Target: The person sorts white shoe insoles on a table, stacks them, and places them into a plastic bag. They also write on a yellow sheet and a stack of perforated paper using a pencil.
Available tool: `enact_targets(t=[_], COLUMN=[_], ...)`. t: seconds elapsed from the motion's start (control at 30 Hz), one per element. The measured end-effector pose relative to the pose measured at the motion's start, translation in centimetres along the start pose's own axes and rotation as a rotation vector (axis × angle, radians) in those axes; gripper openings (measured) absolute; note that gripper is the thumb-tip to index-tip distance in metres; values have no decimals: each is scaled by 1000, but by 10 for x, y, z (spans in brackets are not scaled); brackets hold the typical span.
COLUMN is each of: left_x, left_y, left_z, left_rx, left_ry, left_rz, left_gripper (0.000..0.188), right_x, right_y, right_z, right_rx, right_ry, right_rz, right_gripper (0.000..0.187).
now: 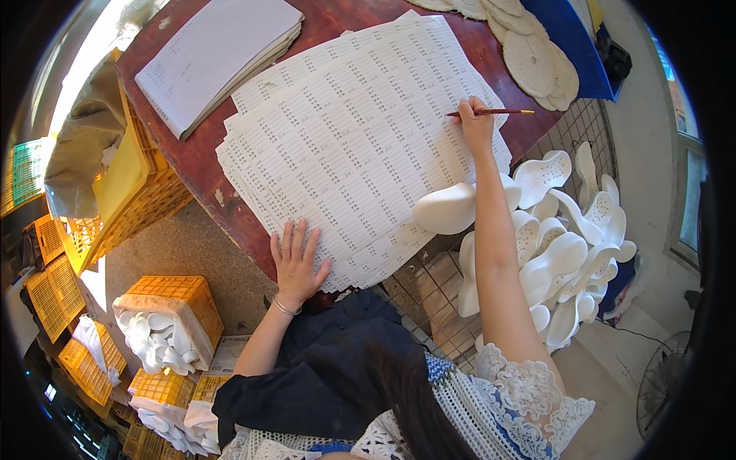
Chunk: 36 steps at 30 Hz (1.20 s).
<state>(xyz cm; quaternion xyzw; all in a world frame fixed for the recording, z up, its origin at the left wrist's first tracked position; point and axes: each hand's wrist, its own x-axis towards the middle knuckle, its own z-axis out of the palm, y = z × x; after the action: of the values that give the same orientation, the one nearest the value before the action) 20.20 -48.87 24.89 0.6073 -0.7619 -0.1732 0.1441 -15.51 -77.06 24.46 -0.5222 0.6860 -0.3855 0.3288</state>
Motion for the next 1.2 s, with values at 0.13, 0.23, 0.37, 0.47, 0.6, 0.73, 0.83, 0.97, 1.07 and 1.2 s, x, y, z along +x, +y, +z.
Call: enact_targets(t=[0.13, 0.23, 0.37, 0.47, 0.6, 0.73, 0.83, 0.97, 1.07, 1.2], left_x=[0, 0, 0, 0, 0, 0, 0, 0, 0, 1], left_y=[0, 0, 0, 0, 0, 1, 1, 1, 1, 1], left_z=[0, 0, 1, 1, 1, 1, 1, 0, 0, 0], left_rx=[5, 10, 4, 2, 4, 7, 10, 6, 8, 9], left_ry=[3, 2, 5, 6, -7, -6, -1, 0, 0, 4], left_rz=[3, 3, 5, 4, 0, -2, -2, 3, 4, 7], left_gripper=[69, 69, 69, 68, 68, 68, 67, 66, 66, 67], right_x=[1, 2, 2, 2, 5, 15, 22, 26, 26, 27], right_y=[2, 2, 1, 1, 0, 2, 7, 14, 18, 20], right_z=[0, -1, -1, 0, -3, -14, -19, -21, -22, -22], right_rx=[16, 18, -19, 8, -44, -28, 51, 116, 91, 158], right_ry=[5, 11, 5, 20, -13, 39, 63, 59, 45, 85], right_rz=[-5, -9, -17, -18, -44, -65, -12, 37, 26, 47], right_gripper=[27, 27, 27, 27, 27, 27, 27, 26, 25, 25])
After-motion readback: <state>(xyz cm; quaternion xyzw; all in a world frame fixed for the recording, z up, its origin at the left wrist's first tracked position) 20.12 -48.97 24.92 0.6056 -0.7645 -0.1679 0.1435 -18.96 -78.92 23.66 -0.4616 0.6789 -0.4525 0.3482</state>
